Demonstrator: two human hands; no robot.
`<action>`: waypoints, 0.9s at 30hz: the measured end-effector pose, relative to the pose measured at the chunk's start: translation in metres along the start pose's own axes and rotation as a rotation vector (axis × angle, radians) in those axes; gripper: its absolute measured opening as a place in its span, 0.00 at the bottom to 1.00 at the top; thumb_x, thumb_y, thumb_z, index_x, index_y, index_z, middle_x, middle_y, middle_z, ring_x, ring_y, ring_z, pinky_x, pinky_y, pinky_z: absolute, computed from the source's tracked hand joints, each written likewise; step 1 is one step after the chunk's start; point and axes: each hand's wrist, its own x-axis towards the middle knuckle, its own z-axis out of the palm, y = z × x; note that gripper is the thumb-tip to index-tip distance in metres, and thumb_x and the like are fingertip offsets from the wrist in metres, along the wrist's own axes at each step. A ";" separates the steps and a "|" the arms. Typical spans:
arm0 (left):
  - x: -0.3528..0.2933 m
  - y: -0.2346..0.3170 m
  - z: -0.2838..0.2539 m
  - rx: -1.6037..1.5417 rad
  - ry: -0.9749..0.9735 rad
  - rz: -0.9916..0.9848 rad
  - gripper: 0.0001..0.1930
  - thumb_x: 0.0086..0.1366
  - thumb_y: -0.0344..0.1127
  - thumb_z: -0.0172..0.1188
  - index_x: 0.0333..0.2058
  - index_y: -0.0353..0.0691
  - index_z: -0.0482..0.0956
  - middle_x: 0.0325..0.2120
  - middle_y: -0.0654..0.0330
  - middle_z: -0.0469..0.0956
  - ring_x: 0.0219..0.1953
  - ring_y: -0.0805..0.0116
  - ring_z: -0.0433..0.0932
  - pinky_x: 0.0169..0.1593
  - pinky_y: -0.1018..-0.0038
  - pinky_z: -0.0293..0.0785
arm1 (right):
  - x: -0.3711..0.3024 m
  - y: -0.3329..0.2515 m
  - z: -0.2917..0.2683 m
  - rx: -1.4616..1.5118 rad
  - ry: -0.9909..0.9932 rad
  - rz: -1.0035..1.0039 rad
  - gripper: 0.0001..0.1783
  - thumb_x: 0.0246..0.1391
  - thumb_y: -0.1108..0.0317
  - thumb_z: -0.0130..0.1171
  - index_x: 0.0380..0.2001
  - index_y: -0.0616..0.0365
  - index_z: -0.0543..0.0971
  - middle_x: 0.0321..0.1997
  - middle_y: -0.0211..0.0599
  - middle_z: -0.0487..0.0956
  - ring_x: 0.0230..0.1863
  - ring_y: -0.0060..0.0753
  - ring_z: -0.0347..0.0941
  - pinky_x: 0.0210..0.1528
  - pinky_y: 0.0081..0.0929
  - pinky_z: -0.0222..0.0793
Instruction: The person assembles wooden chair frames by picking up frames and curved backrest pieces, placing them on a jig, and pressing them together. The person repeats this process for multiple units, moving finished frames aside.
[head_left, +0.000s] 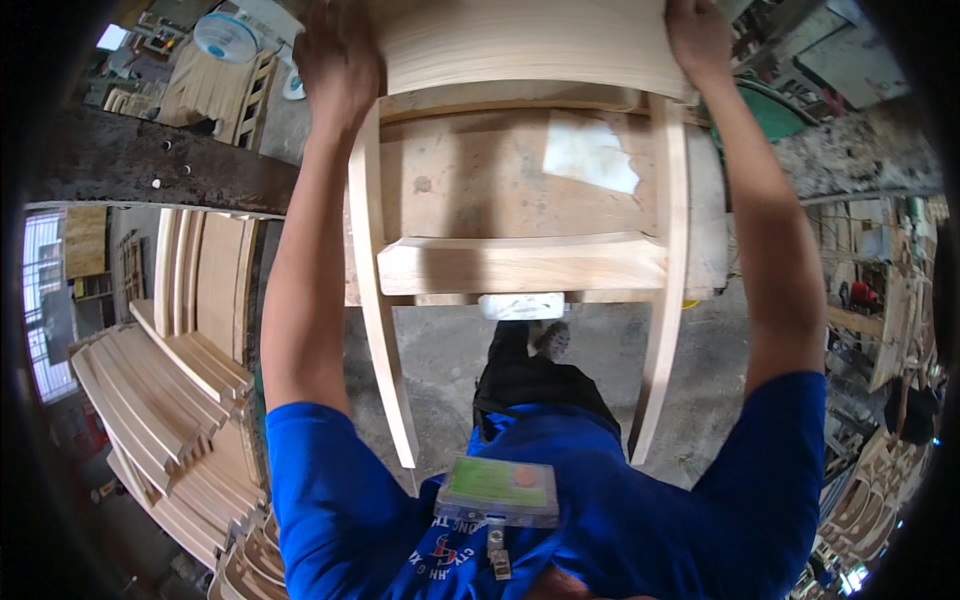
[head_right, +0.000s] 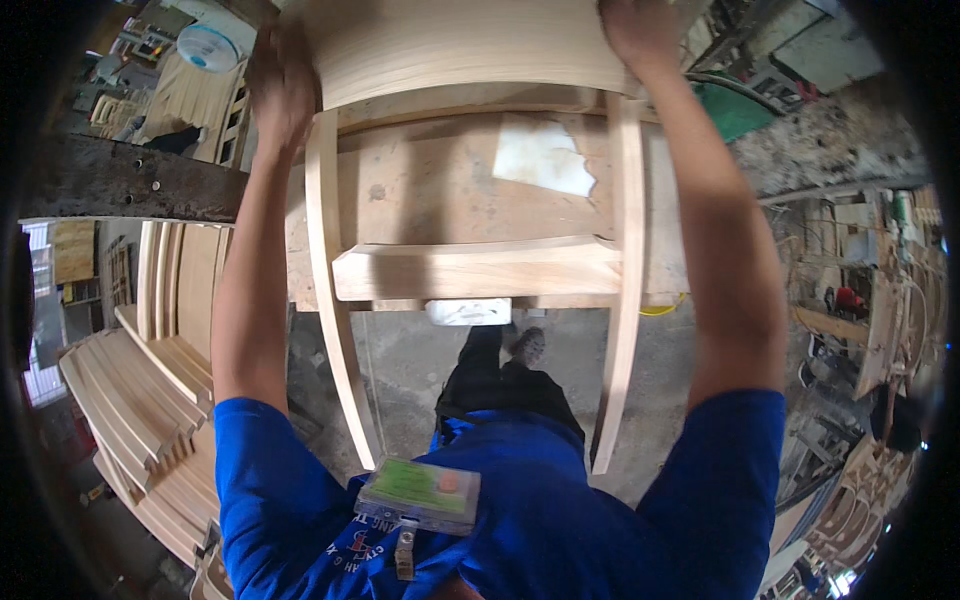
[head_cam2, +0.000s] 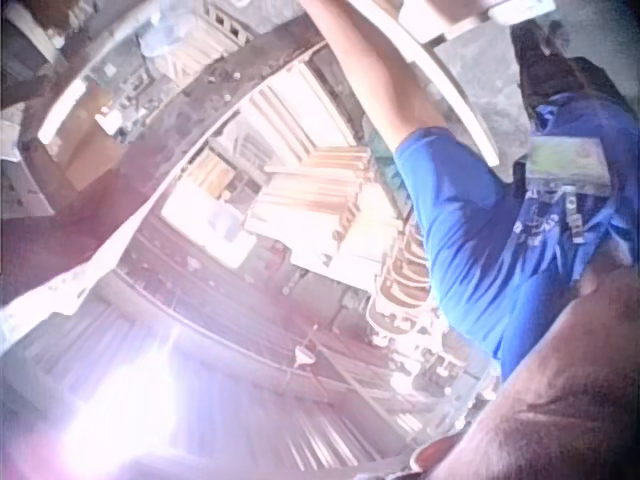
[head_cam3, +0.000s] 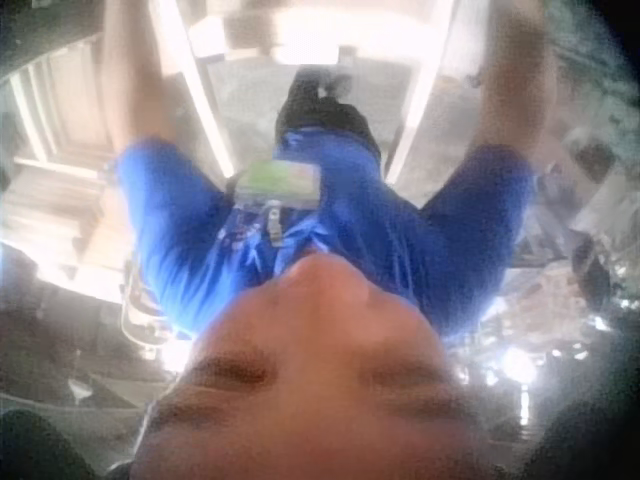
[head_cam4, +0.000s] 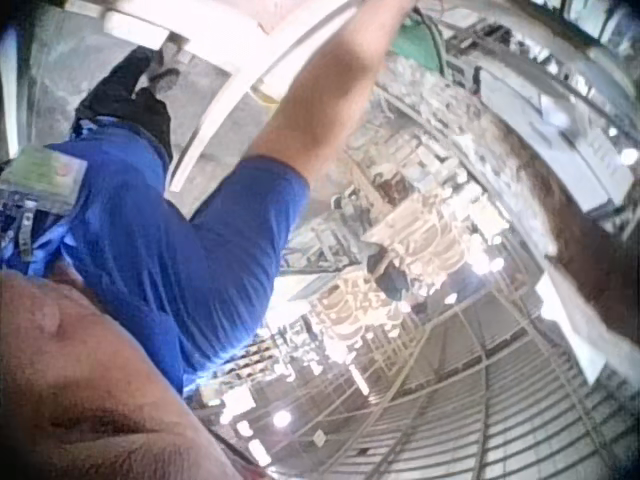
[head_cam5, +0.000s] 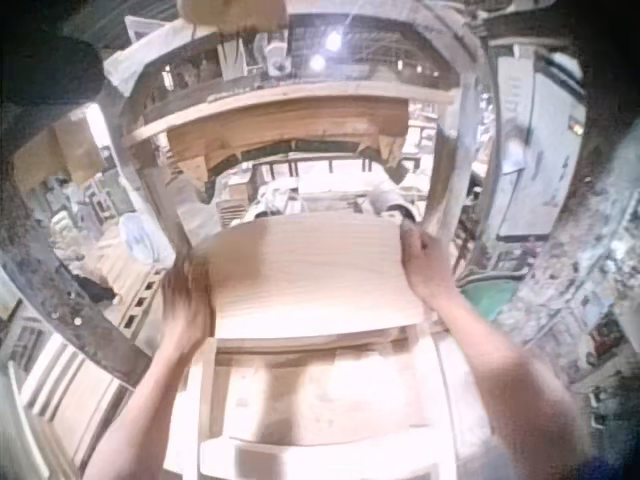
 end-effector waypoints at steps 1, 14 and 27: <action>-0.025 -0.012 -0.014 0.024 -0.039 0.088 0.27 0.78 0.49 0.47 0.64 0.34 0.71 0.61 0.39 0.72 0.63 0.43 0.70 0.65 0.54 0.63 | -0.006 -0.012 0.005 -0.027 0.038 -0.023 0.32 0.72 0.43 0.47 0.43 0.65 0.83 0.35 0.55 0.85 0.42 0.49 0.82 0.49 0.43 0.73; -0.411 0.010 -0.229 -0.176 -0.680 -1.009 0.28 0.79 0.54 0.44 0.42 0.30 0.78 0.33 0.52 0.79 0.38 0.66 0.74 0.45 0.66 0.73 | -0.113 0.044 -0.080 0.089 -0.150 0.000 0.24 0.73 0.59 0.50 0.62 0.66 0.73 0.57 0.45 0.79 0.61 0.36 0.73 0.65 0.32 0.66; -0.449 0.066 -0.257 -0.372 -0.453 -1.411 0.39 0.72 0.69 0.49 0.32 0.29 0.80 0.19 0.53 0.79 0.17 0.65 0.79 0.22 0.69 0.74 | -0.550 0.043 -0.242 -0.124 -0.422 0.686 0.22 0.71 0.52 0.50 0.52 0.63 0.74 0.35 0.57 0.80 0.36 0.60 0.80 0.39 0.49 0.73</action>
